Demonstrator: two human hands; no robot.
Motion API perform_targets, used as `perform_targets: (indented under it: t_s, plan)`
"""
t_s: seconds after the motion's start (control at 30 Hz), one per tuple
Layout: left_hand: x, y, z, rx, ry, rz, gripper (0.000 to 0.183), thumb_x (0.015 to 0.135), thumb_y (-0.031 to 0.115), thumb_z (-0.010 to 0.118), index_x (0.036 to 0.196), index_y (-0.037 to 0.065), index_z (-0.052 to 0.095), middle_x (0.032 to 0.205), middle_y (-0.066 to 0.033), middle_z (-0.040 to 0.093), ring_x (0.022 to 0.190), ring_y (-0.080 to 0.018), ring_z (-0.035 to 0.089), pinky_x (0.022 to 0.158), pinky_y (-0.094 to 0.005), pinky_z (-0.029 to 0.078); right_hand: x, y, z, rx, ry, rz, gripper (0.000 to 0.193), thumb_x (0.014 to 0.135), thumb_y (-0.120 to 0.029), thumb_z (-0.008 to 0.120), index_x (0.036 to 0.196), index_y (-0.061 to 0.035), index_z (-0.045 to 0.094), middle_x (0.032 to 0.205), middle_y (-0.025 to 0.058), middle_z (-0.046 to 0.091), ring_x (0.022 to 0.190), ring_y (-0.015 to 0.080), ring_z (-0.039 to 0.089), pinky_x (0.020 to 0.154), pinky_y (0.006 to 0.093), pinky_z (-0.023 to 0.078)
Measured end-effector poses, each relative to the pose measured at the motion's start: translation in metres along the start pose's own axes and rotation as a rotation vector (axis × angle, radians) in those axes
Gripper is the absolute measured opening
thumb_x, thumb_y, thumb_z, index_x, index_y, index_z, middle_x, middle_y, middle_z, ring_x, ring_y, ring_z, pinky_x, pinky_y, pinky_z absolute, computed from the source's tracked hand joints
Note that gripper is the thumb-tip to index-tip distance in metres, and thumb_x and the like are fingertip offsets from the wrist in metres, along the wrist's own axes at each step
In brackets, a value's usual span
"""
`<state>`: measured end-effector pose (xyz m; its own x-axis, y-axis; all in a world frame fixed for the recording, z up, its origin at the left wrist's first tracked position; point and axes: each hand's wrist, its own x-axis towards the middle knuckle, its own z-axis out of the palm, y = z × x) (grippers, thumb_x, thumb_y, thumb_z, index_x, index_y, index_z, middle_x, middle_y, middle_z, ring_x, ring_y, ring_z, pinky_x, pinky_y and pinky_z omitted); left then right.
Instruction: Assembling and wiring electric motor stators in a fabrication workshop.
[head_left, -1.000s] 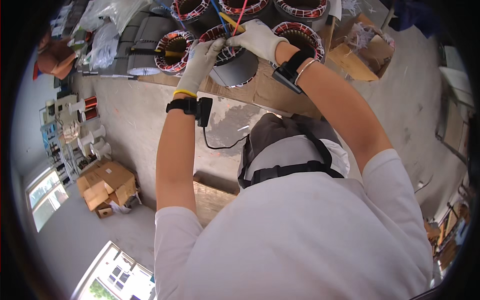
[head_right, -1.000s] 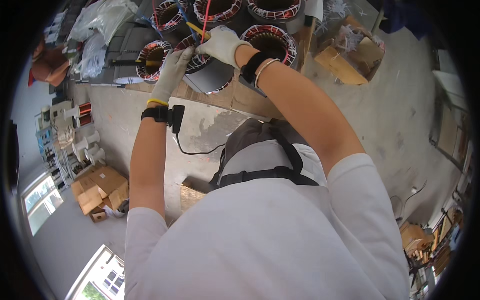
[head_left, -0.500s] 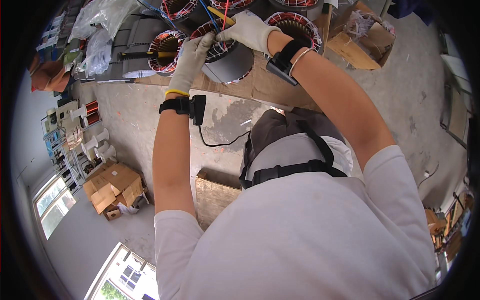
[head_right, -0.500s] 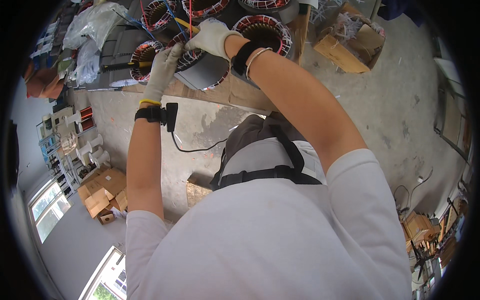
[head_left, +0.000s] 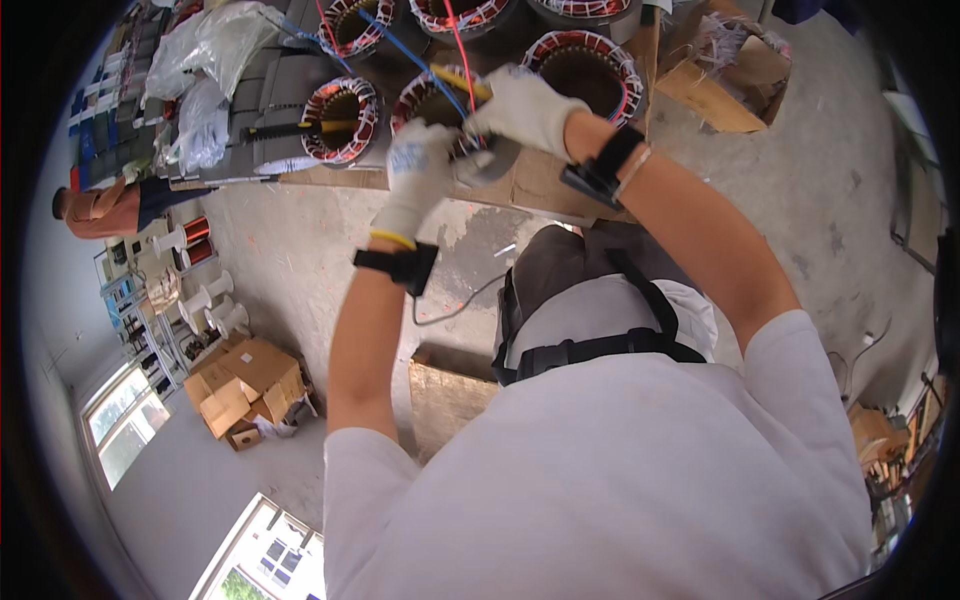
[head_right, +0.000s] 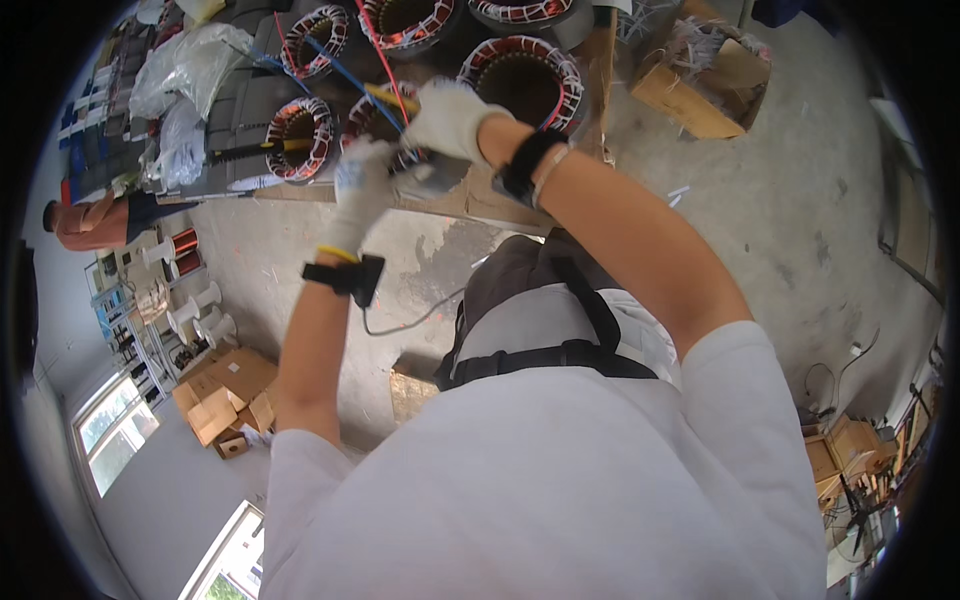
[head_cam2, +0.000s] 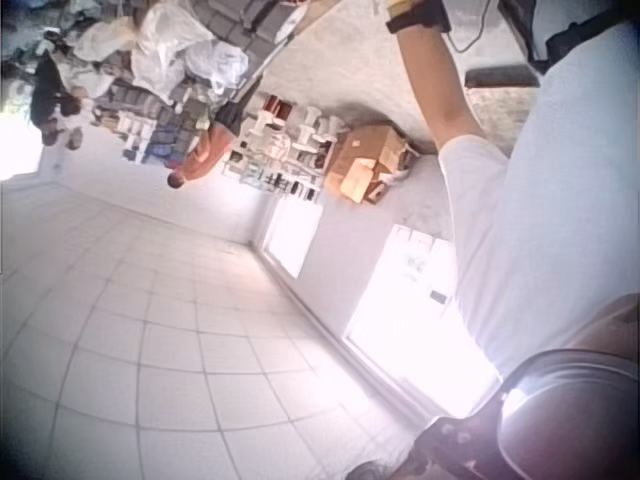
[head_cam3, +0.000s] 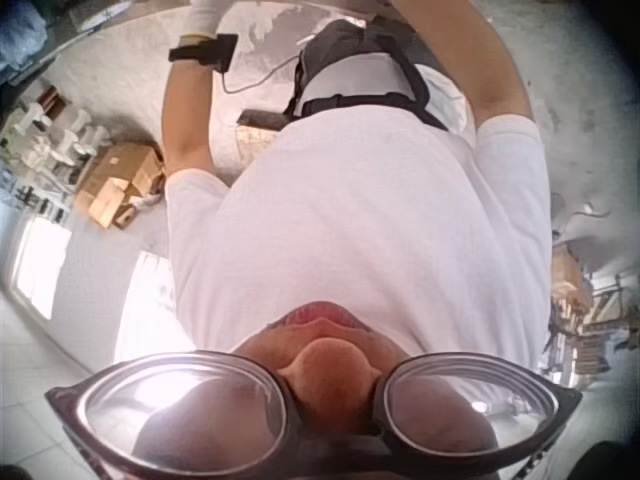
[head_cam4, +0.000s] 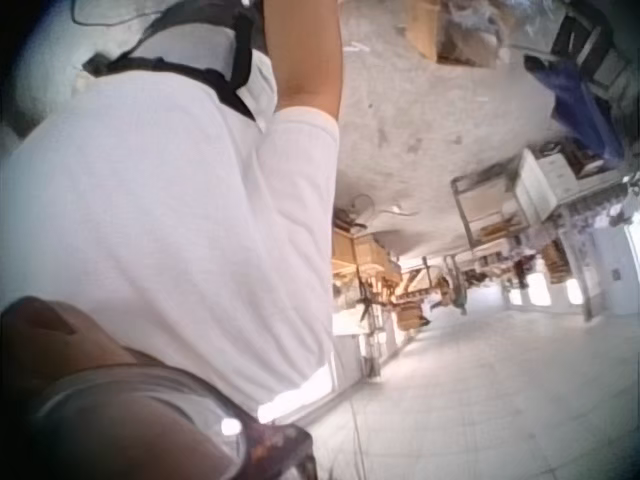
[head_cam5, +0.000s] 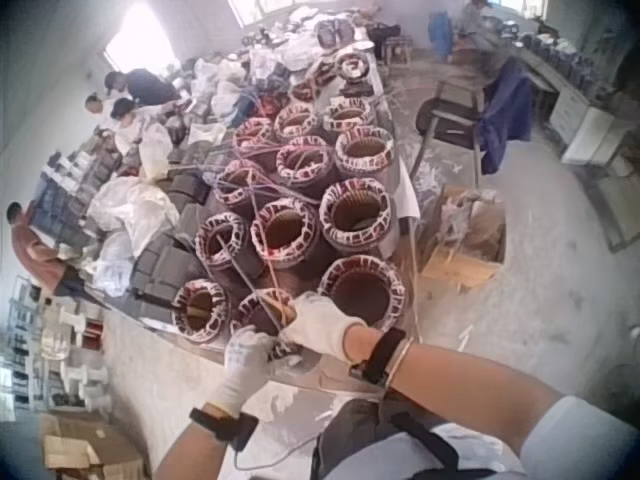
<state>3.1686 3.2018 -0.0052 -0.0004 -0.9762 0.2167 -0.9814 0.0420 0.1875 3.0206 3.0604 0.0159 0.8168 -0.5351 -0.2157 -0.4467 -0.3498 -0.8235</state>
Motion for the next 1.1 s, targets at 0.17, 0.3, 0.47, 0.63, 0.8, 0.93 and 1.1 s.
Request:
perform_targets:
  t_s: [0.17, 0.3, 0.47, 0.63, 0.8, 0.93, 1.1]
  plan:
    - [-0.021, 0.036, -0.003, -0.067, -0.136, -0.04, 0.05, 0.073, 0.056, 0.07, 0.075, 0.007, 0.07, 0.063, -0.0091, 0.061, 0.067, -0.029, 0.061, 0.087, -0.0432, 0.047, -0.041, -0.002, 0.007, -0.008, -0.056, 0.028, 0.041, 0.077, -0.037, 0.072, 0.1, -0.0029, 0.066, 0.101, 0.0249, 0.062, 0.097, 0.0361, 0.062, 0.084, 0.0396, 0.048]
    - [-0.024, 0.04, -0.008, -0.118, -0.138, -0.004, 0.045, 0.071, 0.047, 0.076, 0.075, 0.003, 0.071, 0.062, -0.0099, 0.06, 0.067, -0.0298, 0.059, 0.091, -0.0463, 0.046, -0.083, 0.008, 0.006, 0.071, -0.014, -0.118, 0.03, 0.084, -0.03, 0.066, 0.1, -0.0043, 0.064, 0.089, 0.0193, 0.064, 0.084, 0.0334, 0.064, 0.076, 0.0383, 0.049]
    - [-0.003, 0.031, -0.023, -0.189, -0.218, -0.073, 0.04, 0.072, 0.041, 0.078, 0.076, 0.002, 0.071, 0.066, -0.0119, 0.063, 0.072, -0.0309, 0.062, 0.094, -0.045, 0.046, -0.091, 0.01, 0.008, 0.306, -0.113, 0.141, 0.036, 0.088, -0.027, 0.058, 0.114, -0.0016, 0.058, 0.108, 0.0243, 0.059, 0.099, 0.0351, 0.061, 0.083, 0.0432, 0.049]
    - [0.024, -0.002, -0.022, -0.371, -0.103, -0.239, 0.043, 0.08, 0.044, 0.07, 0.071, 0.002, 0.071, 0.06, -0.0147, 0.058, 0.064, -0.0306, 0.059, 0.072, -0.039, 0.048, -0.095, 0.009, 0.012, 0.325, -0.107, 0.239, 0.038, 0.09, -0.023, 0.053, 0.123, -0.0033, 0.052, 0.097, 0.0221, 0.062, 0.097, 0.0352, 0.061, 0.083, 0.0417, 0.048]
    - [0.025, -0.021, -0.01, -0.515, 0.025, -0.362, 0.049, 0.095, 0.036, 0.057, 0.062, -0.001, 0.058, 0.056, -0.0117, 0.05, 0.054, -0.0277, 0.048, 0.056, -0.0389, 0.036, -0.093, 0.014, 0.026, 0.29, -0.046, 0.064, 0.042, 0.092, -0.013, 0.05, 0.132, -0.0032, 0.047, 0.093, 0.0198, 0.065, 0.088, 0.0335, 0.062, 0.077, 0.0401, 0.049]
    - [0.026, -0.029, -0.007, -0.531, -0.012, -0.5, 0.05, 0.098, 0.03, 0.052, 0.059, -0.001, 0.049, 0.054, -0.0104, 0.047, 0.051, -0.0256, 0.044, 0.055, -0.0388, 0.034, -0.08, 0.007, 0.025, 0.3, -0.042, 0.059, 0.043, 0.09, -0.005, 0.052, 0.133, -0.0035, 0.05, 0.09, 0.0159, 0.067, 0.072, 0.0303, 0.063, 0.07, 0.0386, 0.049]
    - [0.028, -0.03, -0.007, -0.533, -0.04, -0.532, 0.047, 0.099, 0.026, 0.049, 0.061, -0.001, 0.049, 0.054, -0.0083, 0.046, 0.052, -0.0228, 0.043, 0.056, -0.0375, 0.035, -0.075, -0.003, 0.015, 0.248, -0.001, 0.005, 0.044, 0.088, -0.002, 0.053, 0.132, -0.0055, 0.053, 0.089, 0.0142, 0.067, 0.064, 0.0289, 0.058, 0.065, 0.0372, 0.048]
